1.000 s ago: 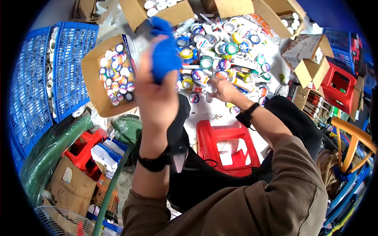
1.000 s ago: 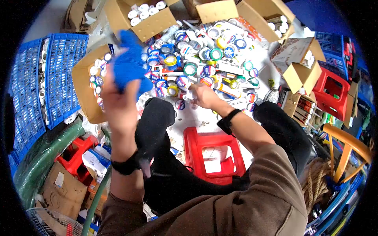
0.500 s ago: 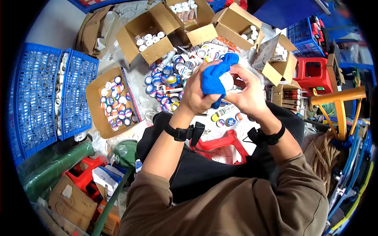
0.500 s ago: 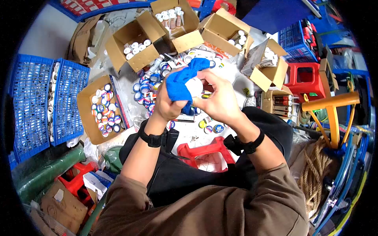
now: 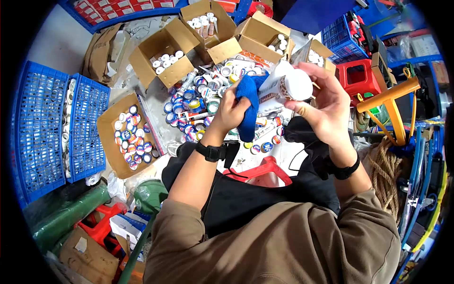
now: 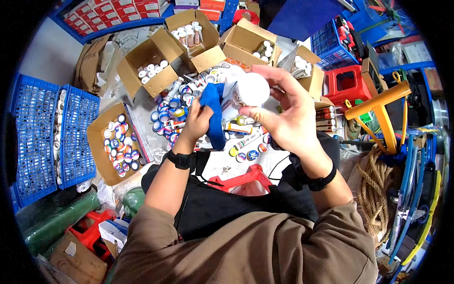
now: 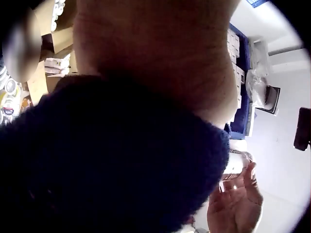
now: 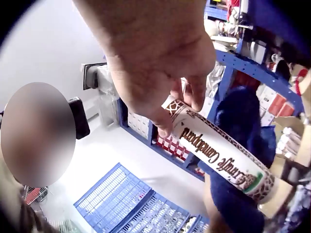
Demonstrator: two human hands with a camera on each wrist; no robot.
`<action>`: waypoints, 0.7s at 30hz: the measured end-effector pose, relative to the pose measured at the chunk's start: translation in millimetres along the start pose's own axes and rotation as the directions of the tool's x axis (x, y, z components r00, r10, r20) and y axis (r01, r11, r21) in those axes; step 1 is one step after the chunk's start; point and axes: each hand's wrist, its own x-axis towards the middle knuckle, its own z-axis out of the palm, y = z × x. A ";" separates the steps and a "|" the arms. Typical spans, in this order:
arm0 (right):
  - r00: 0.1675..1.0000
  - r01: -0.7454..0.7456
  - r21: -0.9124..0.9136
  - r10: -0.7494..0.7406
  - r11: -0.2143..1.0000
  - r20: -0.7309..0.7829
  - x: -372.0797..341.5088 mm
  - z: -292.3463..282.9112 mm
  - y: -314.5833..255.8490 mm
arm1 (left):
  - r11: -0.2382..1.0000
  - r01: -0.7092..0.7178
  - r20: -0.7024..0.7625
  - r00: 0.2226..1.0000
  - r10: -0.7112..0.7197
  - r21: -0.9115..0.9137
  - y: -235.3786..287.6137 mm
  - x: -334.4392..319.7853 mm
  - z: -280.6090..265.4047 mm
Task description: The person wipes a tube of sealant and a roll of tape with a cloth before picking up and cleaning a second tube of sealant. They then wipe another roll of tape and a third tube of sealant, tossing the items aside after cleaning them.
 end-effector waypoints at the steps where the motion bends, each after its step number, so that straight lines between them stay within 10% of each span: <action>1: 1.000 -0.003 -0.020 0.003 1.000 0.006 2.1 -0.9 -1.9 | 0.994 -0.105 0.080 0.992 0.102 0.028 4.3 3.4 2.2; 10: 0.982 -0.044 -0.130 0.067 0.991 0.177 -4.0 11.8 4.9 | 0.976 -0.214 0.013 0.977 0.214 0.026 18.7 -4.3 22.1; 21: 0.965 0.000 0.013 0.004 1.000 -0.261 23.5 -32.2 -27.1 | 0.888 -0.208 0.058 0.978 0.203 0.409 13.6 -6.7 40.9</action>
